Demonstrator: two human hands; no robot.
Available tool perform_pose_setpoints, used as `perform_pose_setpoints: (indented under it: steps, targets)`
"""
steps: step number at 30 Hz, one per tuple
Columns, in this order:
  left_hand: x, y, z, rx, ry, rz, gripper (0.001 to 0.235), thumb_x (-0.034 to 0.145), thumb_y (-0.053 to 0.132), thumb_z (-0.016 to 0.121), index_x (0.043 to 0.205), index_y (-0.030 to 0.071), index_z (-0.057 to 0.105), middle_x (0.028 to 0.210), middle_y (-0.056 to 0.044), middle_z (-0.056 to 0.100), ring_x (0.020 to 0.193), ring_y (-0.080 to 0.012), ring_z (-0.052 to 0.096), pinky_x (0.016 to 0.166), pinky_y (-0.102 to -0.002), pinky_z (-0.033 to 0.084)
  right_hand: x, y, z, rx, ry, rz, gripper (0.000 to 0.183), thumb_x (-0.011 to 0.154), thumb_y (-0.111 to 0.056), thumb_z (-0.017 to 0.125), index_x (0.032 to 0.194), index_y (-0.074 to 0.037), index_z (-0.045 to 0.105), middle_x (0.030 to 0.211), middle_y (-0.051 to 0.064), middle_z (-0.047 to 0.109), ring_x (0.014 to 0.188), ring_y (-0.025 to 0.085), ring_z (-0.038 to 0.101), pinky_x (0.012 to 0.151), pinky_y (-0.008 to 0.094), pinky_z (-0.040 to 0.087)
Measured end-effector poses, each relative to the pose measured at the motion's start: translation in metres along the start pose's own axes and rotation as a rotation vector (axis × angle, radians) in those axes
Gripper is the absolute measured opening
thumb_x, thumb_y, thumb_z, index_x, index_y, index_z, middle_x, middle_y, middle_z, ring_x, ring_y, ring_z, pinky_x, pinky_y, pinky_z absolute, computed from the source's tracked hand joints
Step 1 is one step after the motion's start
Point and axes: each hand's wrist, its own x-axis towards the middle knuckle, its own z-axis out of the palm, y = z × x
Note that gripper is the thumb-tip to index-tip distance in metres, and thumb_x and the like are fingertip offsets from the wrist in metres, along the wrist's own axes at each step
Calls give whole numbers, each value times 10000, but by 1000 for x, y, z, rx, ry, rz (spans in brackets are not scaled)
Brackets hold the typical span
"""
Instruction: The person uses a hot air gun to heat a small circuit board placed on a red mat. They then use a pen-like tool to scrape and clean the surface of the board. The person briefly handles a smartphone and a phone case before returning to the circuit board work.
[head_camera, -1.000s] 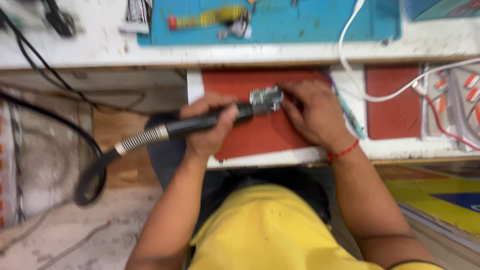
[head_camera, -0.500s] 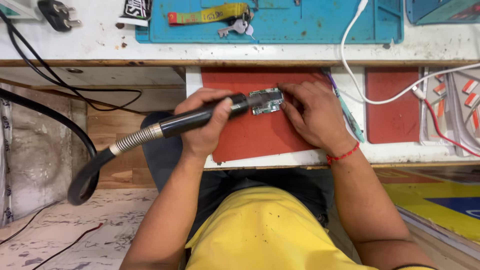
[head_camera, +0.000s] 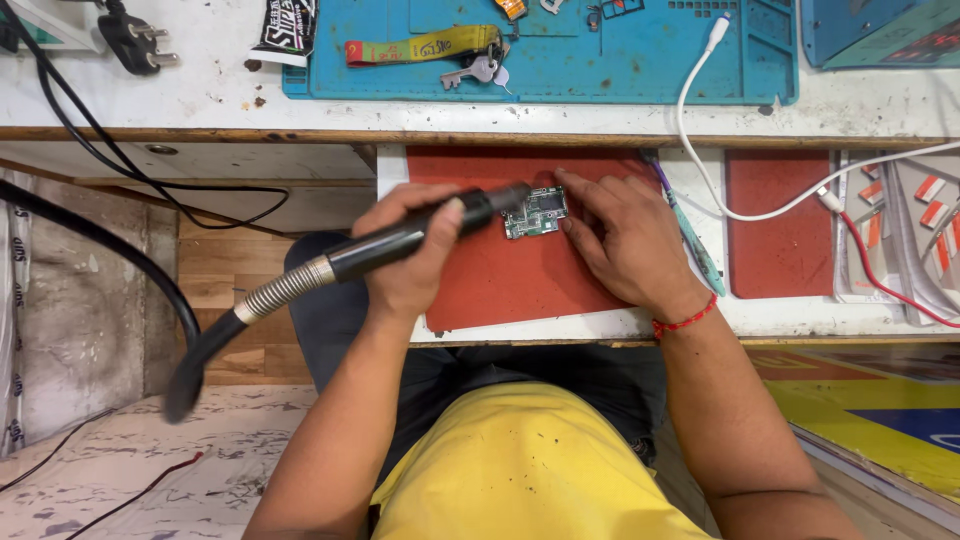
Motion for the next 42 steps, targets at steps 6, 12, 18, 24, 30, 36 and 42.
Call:
perform_pose_setpoints:
  steps: [6, 12, 18, 24, 30, 36, 42]
  targets:
    - [-1, -2, 1, 43, 13, 17, 221, 970, 221, 756, 1066, 23, 741, 1004, -109, 761, 922, -169, 736, 857, -290, 593, 1, 2, 1, 19, -15, 30, 360, 903, -144, 726, 1258, -89, 703, 848, 97, 619, 848, 326, 583, 774, 453, 467]
    - [0, -1, -2, 62, -83, 100, 225, 959, 221, 762, 1054, 19, 740, 999, -106, 758, 915, -174, 743, 851, -296, 599, 1, 1, 2, 21, 7, 32, 339, 898, -136, 725, 1232, -82, 707, 883, 98, 645, 869, 330, 595, 784, 450, 474]
    - [1, 0, -2, 35, -63, 42, 226, 948, 217, 770, 1042, 14, 737, 982, -112, 763, 886, -182, 748, 808, -290, 590, 1, -2, 3, 25, 31, 73, 312, 918, -139, 726, 1224, -81, 716, 891, 103, 661, 862, 333, 604, 780, 452, 477]
    - [3, 1, -7, -13, -129, 58, 214, 954, 197, 757, 1050, 8, 728, 1007, -115, 762, 922, -178, 743, 847, -291, 587, 2, -3, 2, 54, 38, 64, 321, 908, -134, 718, 1224, -79, 711, 877, 97, 658, 854, 327, 604, 784, 449, 479]
    - [2, 1, -1, 41, -1, 8, 212, 963, 193, 751, 1058, 5, 733, 1000, -111, 759, 916, -176, 723, 850, -293, 582, 2, -1, 2, 42, 38, 52, 317, 909, -134, 714, 1221, -74, 708, 872, 100, 654, 842, 326, 599, 772, 447, 477]
    - [1, 1, 0, 66, 8, 2, 217, 948, 206, 755, 1040, 12, 733, 978, -107, 753, 901, -173, 729, 841, -290, 584, 2, -1, 3, 36, 28, 55, 323, 904, -143, 718, 1219, -72, 708, 855, 100, 646, 830, 324, 591, 771, 448, 475]
    - [0, -2, 1, 69, -18, 28, 227, 946, 218, 761, 1026, 8, 733, 974, -110, 759, 890, -173, 731, 834, -295, 586, 2, -1, 2, 40, 28, 53, 328, 902, -138, 719, 1223, -73, 708, 865, 100, 651, 831, 323, 593, 768, 446, 475]
